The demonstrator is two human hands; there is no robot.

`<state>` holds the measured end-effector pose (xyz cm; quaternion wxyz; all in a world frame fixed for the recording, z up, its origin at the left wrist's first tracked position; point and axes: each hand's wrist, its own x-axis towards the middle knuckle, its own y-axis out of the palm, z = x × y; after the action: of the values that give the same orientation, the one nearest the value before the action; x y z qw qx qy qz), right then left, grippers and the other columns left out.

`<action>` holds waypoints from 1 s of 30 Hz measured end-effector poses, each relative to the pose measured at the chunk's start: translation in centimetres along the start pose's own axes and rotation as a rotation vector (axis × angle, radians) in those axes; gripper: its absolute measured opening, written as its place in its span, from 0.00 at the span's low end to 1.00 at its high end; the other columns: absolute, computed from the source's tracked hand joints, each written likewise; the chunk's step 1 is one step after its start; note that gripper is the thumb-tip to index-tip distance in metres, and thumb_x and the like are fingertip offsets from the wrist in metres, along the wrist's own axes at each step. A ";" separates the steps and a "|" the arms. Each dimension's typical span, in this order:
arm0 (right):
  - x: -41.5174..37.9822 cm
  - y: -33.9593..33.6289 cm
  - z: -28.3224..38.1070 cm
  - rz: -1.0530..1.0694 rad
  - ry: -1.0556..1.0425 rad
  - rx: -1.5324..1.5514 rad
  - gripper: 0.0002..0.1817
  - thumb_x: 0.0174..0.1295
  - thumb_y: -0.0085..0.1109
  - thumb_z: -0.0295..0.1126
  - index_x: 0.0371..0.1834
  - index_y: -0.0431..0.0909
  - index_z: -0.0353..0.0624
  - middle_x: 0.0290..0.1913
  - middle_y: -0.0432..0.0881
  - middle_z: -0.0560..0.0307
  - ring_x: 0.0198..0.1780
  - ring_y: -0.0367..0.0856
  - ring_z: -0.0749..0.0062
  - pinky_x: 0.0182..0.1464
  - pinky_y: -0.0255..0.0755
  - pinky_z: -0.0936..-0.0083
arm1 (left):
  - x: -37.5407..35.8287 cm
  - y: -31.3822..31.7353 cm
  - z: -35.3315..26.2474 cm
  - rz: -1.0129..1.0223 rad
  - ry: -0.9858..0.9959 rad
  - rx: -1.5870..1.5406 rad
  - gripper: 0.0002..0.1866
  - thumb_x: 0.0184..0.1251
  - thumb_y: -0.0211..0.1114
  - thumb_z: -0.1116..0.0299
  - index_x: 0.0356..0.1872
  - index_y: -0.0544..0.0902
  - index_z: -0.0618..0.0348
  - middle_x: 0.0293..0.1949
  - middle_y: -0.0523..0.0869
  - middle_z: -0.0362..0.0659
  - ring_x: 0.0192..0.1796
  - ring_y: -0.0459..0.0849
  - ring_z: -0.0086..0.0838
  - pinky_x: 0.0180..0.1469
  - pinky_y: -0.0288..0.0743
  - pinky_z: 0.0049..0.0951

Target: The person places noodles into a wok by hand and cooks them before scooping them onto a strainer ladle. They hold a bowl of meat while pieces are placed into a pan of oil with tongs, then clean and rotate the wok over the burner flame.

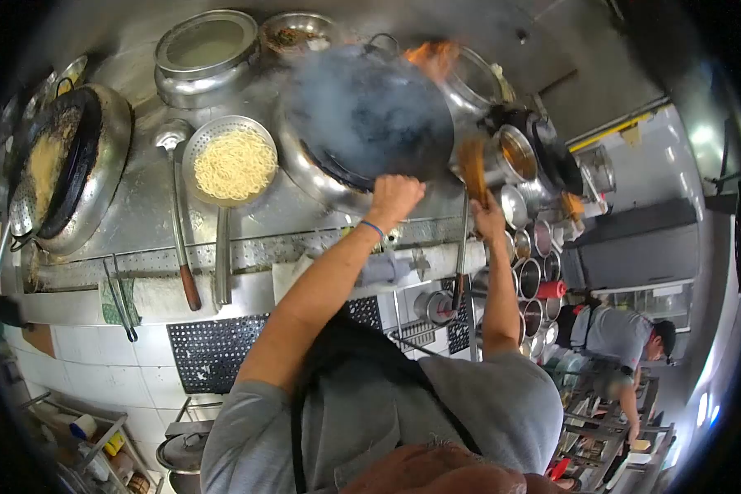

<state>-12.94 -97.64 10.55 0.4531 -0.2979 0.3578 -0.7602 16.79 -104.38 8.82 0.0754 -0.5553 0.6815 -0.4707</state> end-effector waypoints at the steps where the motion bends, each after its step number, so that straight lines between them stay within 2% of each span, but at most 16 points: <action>1: -3.6 -0.9 3.3 0.101 0.162 -0.004 0.32 0.63 0.66 0.41 0.71 0.73 0.49 0.50 0.88 0.44 0.49 0.87 0.56 0.54 0.78 0.60 | -0.2 0.2 -0.2 -0.016 0.004 0.002 0.19 0.69 0.61 0.53 0.23 0.87 0.54 0.23 0.88 0.48 0.28 0.89 0.42 0.35 0.81 0.43; 2: -5.9 -2.0 6.4 0.203 0.315 0.000 0.32 0.64 0.65 0.42 0.72 0.72 0.50 0.50 0.88 0.44 0.49 0.87 0.54 0.54 0.78 0.58 | 0.0 0.0 -0.4 -0.037 0.011 0.013 0.19 0.69 0.62 0.54 0.23 0.87 0.53 0.23 0.88 0.48 0.28 0.89 0.42 0.35 0.82 0.43; 5: -5.7 2.6 -4.3 0.172 0.087 -0.210 0.33 0.66 0.62 0.45 0.74 0.69 0.50 0.50 0.86 0.40 0.49 0.86 0.45 0.52 0.79 0.52 | 0.3 0.4 -1.2 0.011 -0.012 0.115 0.21 0.71 0.59 0.53 0.24 0.87 0.56 0.27 0.88 0.50 0.31 0.88 0.47 0.36 0.82 0.47; 6: -6.2 3.2 -5.2 0.152 0.093 -0.258 0.34 0.66 0.62 0.46 0.74 0.68 0.51 0.51 0.85 0.39 0.49 0.85 0.42 0.51 0.78 0.50 | 0.2 0.5 -1.5 -0.009 -0.020 0.128 0.20 0.71 0.59 0.54 0.23 0.86 0.56 0.27 0.88 0.51 0.31 0.88 0.47 0.36 0.82 0.47; 9: -7.3 4.0 -5.1 0.112 0.072 -0.347 0.33 0.66 0.61 0.45 0.73 0.68 0.49 0.52 0.79 0.35 0.49 0.82 0.33 0.50 0.77 0.46 | 0.3 1.4 -1.7 -0.116 -0.001 0.169 0.18 0.67 0.63 0.57 0.22 0.85 0.58 0.25 0.88 0.48 0.29 0.87 0.45 0.36 0.79 0.46; 12: -9.7 3.6 -4.1 -0.115 -0.234 -0.364 0.29 0.66 0.62 0.41 0.70 0.71 0.46 0.51 0.79 0.36 0.48 0.81 0.34 0.49 0.77 0.46 | 0.3 1.7 -2.2 -0.168 0.022 0.280 0.17 0.67 0.63 0.59 0.22 0.86 0.58 0.25 0.88 0.48 0.30 0.87 0.46 0.37 0.77 0.48; 13: -11.0 2.0 -1.8 -0.092 -0.251 -0.269 0.26 0.65 0.63 0.37 0.66 0.74 0.44 0.51 0.79 0.37 0.49 0.81 0.37 0.49 0.78 0.48 | 0.3 1.6 -2.8 -0.165 -0.004 0.313 0.16 0.67 0.62 0.60 0.23 0.86 0.58 0.25 0.88 0.49 0.31 0.87 0.46 0.38 0.75 0.49; 16: -15.8 2.7 -1.9 0.191 -0.347 0.155 0.23 0.65 0.63 0.37 0.62 0.78 0.41 0.50 0.82 0.35 0.49 0.82 0.39 0.50 0.77 0.51 | 0.8 1.2 -4.1 -0.076 -0.071 0.377 0.18 0.70 0.60 0.59 0.24 0.87 0.58 0.27 0.88 0.51 0.33 0.88 0.47 0.39 0.78 0.49; 18: -19.2 2.7 -1.1 0.527 -0.331 0.295 0.18 0.66 0.61 0.39 0.54 0.82 0.40 0.48 0.85 0.36 0.49 0.84 0.41 0.53 0.77 0.53 | 1.0 0.8 -4.3 0.053 -0.141 0.392 0.20 0.72 0.57 0.57 0.25 0.87 0.59 0.29 0.89 0.53 0.35 0.88 0.49 0.42 0.80 0.50; 20: -22.5 5.6 -2.8 0.762 -0.256 0.326 0.18 0.64 0.64 0.39 0.54 0.85 0.44 0.44 0.87 0.39 0.47 0.85 0.44 0.48 0.80 0.58 | 1.2 -0.5 -5.1 0.146 -0.168 0.386 0.22 0.73 0.55 0.56 0.26 0.87 0.61 0.30 0.89 0.54 0.36 0.89 0.51 0.44 0.81 0.51; 22: -24.3 10.8 -6.9 0.795 -0.305 0.223 0.18 0.64 0.62 0.41 0.53 0.84 0.43 0.44 0.87 0.39 0.44 0.86 0.46 0.49 0.80 0.60 | 1.0 -3.9 -8.3 0.211 -0.150 0.362 0.24 0.74 0.53 0.55 0.28 0.87 0.63 0.31 0.89 0.55 0.36 0.88 0.54 0.46 0.82 0.52; 23: -24.8 12.9 -9.0 0.811 -0.324 0.173 0.18 0.64 0.61 0.41 0.52 0.84 0.42 0.44 0.87 0.39 0.43 0.86 0.46 0.49 0.80 0.62 | 1.1 -5.4 -9.4 0.133 -0.055 0.302 0.22 0.72 0.57 0.57 0.26 0.86 0.66 0.27 0.86 0.58 0.32 0.87 0.55 0.42 0.82 0.50; 26: -24.4 16.2 -12.7 0.818 -0.290 0.014 0.17 0.64 0.60 0.41 0.49 0.84 0.42 0.40 0.87 0.43 0.41 0.88 0.51 0.42 0.82 0.60 | 3.9 -12.7 -15.7 0.056 -0.086 0.157 0.20 0.68 0.62 0.59 0.24 0.86 0.66 0.22 0.83 0.60 0.28 0.86 0.54 0.36 0.80 0.46; 28: -22.6 19.3 -15.1 1.026 0.247 0.217 0.20 0.64 0.62 0.42 0.54 0.81 0.44 0.39 0.88 0.47 0.43 0.88 0.53 0.37 0.83 0.56 | 5.8 -15.8 -17.7 -0.084 -0.060 0.116 0.17 0.65 0.64 0.61 0.25 0.85 0.67 0.20 0.80 0.59 0.19 0.80 0.38 0.29 0.74 0.40; 29: -21.7 20.8 -16.3 1.117 0.520 0.311 0.21 0.64 0.62 0.43 0.57 0.79 0.45 0.38 0.88 0.48 0.44 0.88 0.53 0.35 0.83 0.55 | 6.6 -16.5 -18.1 -0.165 0.008 0.133 0.16 0.64 0.63 0.61 0.26 0.85 0.66 0.22 0.81 0.59 0.21 0.82 0.43 0.30 0.75 0.41; 30: -21.4 22.0 -17.7 0.979 0.590 0.442 0.23 0.64 0.63 0.42 0.60 0.76 0.46 0.39 0.87 0.50 0.42 0.88 0.57 0.32 0.83 0.56 | 7.2 -16.7 -18.1 -0.184 0.018 0.155 0.16 0.64 0.63 0.60 0.26 0.85 0.66 0.22 0.81 0.59 0.22 0.83 0.45 0.30 0.75 0.41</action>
<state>-7.42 -80.83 -20.18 0.6826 0.2251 0.3976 -0.5704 14.24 -99.19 33.85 0.0682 -0.6037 0.5898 -0.5320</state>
